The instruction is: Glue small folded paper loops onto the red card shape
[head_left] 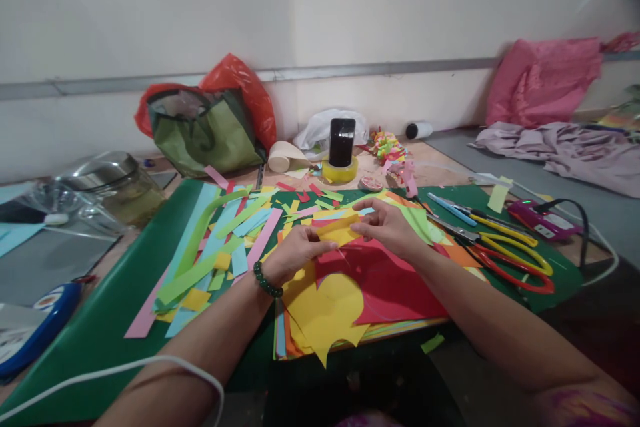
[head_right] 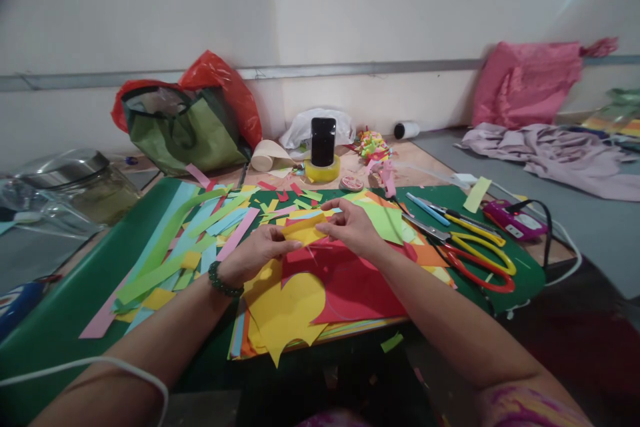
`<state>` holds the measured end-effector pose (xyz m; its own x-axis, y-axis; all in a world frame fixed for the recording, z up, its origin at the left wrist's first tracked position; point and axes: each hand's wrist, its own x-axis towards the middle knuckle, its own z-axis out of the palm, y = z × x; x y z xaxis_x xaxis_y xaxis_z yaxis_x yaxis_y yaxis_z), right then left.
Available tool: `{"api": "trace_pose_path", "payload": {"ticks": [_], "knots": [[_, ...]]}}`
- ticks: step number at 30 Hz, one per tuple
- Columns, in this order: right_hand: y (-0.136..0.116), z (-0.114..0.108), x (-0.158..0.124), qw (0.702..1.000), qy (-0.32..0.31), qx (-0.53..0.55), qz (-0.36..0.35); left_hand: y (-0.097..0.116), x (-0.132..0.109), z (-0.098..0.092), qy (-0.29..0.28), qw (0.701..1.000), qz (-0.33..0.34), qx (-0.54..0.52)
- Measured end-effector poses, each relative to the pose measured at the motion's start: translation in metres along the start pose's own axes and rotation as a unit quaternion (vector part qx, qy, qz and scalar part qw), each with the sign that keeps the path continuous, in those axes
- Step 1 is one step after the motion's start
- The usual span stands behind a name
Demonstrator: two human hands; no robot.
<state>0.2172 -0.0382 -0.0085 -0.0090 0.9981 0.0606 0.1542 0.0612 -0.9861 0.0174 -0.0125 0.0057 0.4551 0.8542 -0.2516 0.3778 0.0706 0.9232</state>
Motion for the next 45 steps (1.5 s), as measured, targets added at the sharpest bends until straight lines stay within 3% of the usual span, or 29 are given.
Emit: {"api": "trace_pose_path", "payload": {"ticks": [6, 14, 20, 23, 31, 37, 45], "knots": [[-0.002, 0.008, -0.003, 0.996, -0.056, 0.043, 0.059, 0.001, -0.001, 0.004, -0.016, 0.999, 0.019, -0.024], [0.002, 0.01, 0.0, 0.994, -0.051, 0.053, 0.076, 0.007, -0.004, 0.007, -0.013, 0.998, 0.054, -0.021], [0.0, -0.015, 0.006, 0.998, 0.02, 0.025, 0.048, 0.002, 0.001, -0.006, -0.008, 0.998, 0.047, -0.033], [-0.004, -0.016, 0.007, 0.997, 0.052, 0.046, 0.028, 0.002, 0.001, -0.009, -0.005, 0.998, 0.049, -0.04], [-0.001, 0.005, 0.001, 0.999, -0.038, 0.015, 0.006, 0.003, -0.002, 0.0, -0.031, 0.996, 0.065, -0.045], [0.002, 0.01, -0.003, 0.998, -0.053, -0.01, -0.022, 0.003, -0.003, 0.001, -0.046, 0.999, 0.025, 0.015], [0.0, -0.011, 0.002, 1.0, -0.017, -0.003, 0.006, -0.006, 0.003, -0.017, -0.074, 0.989, 0.074, 0.106]]}}
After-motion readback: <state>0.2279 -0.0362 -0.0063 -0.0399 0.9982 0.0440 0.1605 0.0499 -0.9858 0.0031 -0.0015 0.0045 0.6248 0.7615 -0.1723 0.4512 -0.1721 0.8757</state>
